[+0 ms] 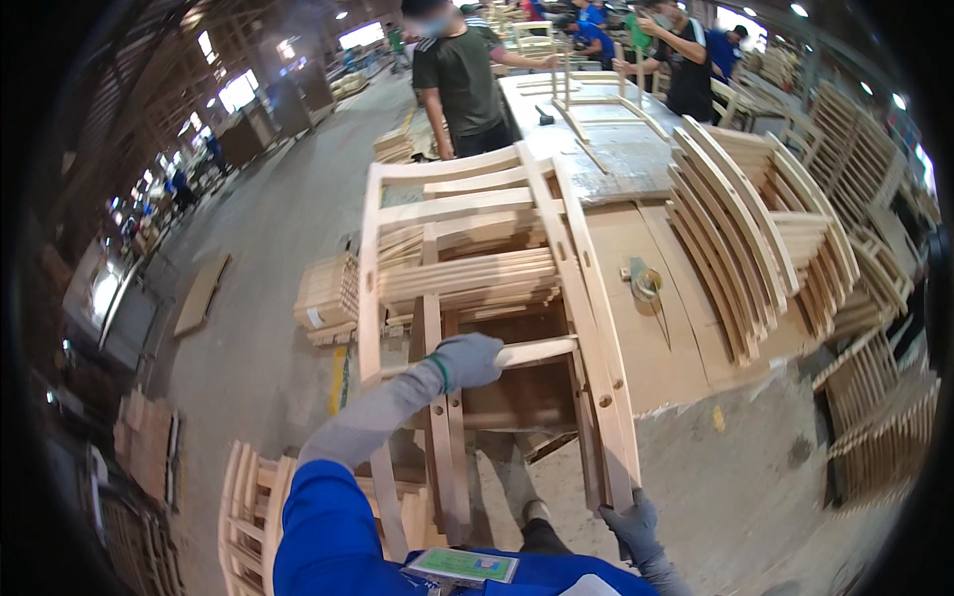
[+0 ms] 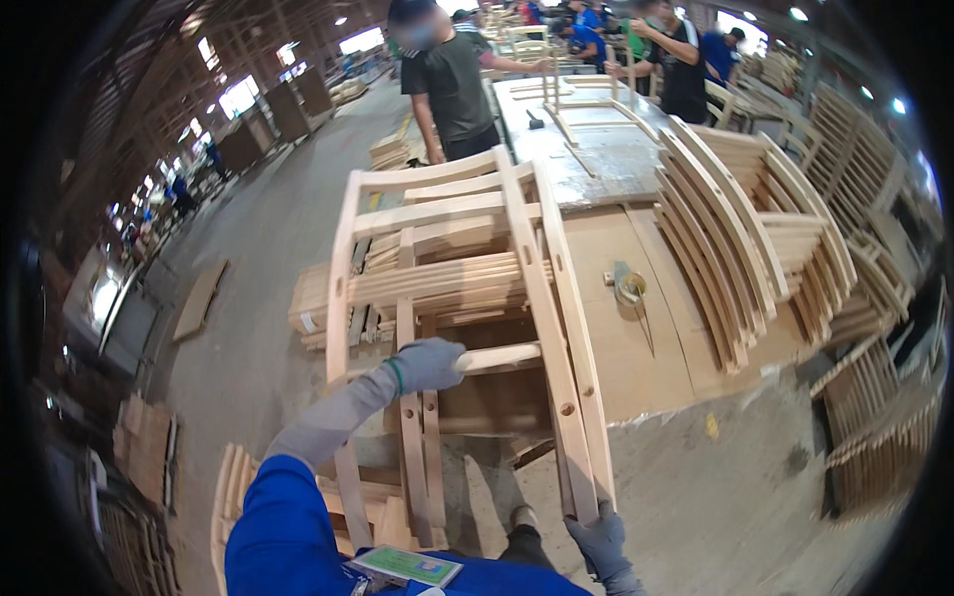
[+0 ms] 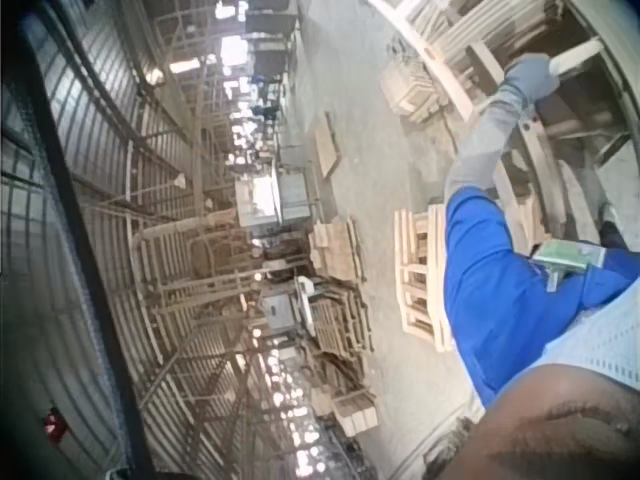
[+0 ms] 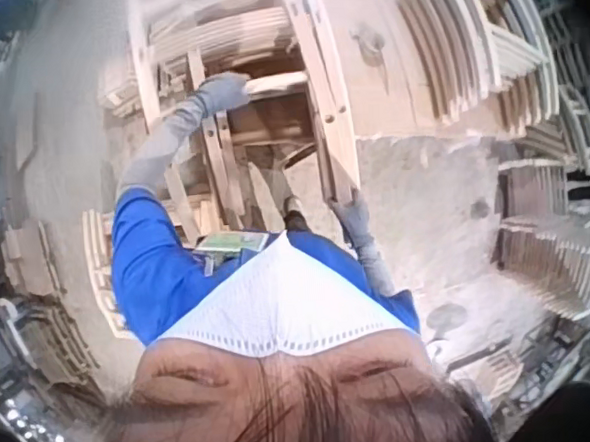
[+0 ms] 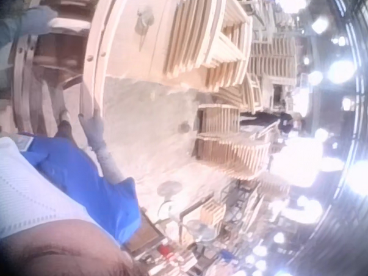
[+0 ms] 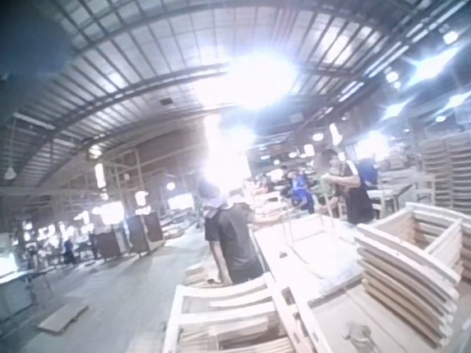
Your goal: The person applies glue to wooden chair frames using a brush and a small container. They repeatedly dip the brush into the container and spread glue along joints and edges of multiple frames, then place the frames on a nearby stack.
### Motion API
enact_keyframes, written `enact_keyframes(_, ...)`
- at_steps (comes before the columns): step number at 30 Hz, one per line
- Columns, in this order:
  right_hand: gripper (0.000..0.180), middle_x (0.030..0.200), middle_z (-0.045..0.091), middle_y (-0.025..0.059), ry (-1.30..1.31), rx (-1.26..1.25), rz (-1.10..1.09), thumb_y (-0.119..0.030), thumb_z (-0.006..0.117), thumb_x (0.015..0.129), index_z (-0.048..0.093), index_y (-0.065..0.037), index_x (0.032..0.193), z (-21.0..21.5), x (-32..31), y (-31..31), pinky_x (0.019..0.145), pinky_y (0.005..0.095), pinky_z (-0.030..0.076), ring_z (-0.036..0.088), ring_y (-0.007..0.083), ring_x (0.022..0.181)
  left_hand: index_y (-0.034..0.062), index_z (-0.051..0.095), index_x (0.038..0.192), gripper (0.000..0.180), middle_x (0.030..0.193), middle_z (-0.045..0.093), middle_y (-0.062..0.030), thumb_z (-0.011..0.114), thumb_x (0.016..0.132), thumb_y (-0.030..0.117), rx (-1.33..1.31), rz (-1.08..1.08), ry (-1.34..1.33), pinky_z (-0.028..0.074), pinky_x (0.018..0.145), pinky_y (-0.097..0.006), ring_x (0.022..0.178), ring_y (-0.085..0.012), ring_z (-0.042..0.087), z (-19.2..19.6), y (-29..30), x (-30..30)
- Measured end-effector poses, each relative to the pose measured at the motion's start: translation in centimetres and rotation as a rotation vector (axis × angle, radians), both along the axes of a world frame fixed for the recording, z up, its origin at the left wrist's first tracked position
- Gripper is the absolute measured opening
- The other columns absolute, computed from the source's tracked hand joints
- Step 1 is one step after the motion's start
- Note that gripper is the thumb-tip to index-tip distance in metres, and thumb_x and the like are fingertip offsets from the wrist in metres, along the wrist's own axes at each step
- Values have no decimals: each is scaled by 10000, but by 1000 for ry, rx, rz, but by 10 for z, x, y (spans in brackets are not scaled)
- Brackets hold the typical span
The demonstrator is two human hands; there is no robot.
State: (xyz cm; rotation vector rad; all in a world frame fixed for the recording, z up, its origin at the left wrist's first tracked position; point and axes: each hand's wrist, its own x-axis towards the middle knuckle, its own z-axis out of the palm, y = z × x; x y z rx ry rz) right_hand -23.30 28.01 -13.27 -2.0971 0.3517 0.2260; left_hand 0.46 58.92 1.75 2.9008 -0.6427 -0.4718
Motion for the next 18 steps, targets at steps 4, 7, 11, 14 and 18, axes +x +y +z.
enact_keyframes(4,640,862,627,193,-21,-37,-16,-326,761,612,502,23,1081,5,44,8,695,372,496,628,309,764,49,568,921,249,822,628,-179,528,723,194,53,63,-218,475,746,-453,802,-357,613,-27,-6,50)
enact_keyframes(7,669,1040,576,219,-111,-33,1,-309,759,624,475,26,1129,31,65,26,783,389,467,585,333,917,55,559,908,246,872,625,-175,551,707,197,-58,141,-350,472,769,-451,844,-342,609,-48,11,58)
enact_keyframes(11,771,1268,404,247,-349,-446,122,-311,756,628,404,19,1230,37,74,26,943,445,358,405,391,1163,26,506,1141,539,1161,524,-193,639,710,321,-361,241,-635,321,995,-441,1113,-312,479,-47,10,21)
enact_keyframes(14,918,1379,242,284,-333,-447,147,-308,748,622,274,-24,1355,20,94,21,1043,469,244,234,429,1285,16,351,1308,797,1299,395,-203,684,686,389,-311,411,-797,228,1051,-441,1222,-339,352,-49,32,-37)
enact_keyframes(18,996,1405,157,310,-339,-534,218,-235,748,600,183,-101,1409,8,111,43,1049,432,261,207,437,1301,-21,116,1380,1043,1397,210,-244,736,660,408,-184,887,-429,197,1065,-431,1301,-366,210,-114,76,-142)
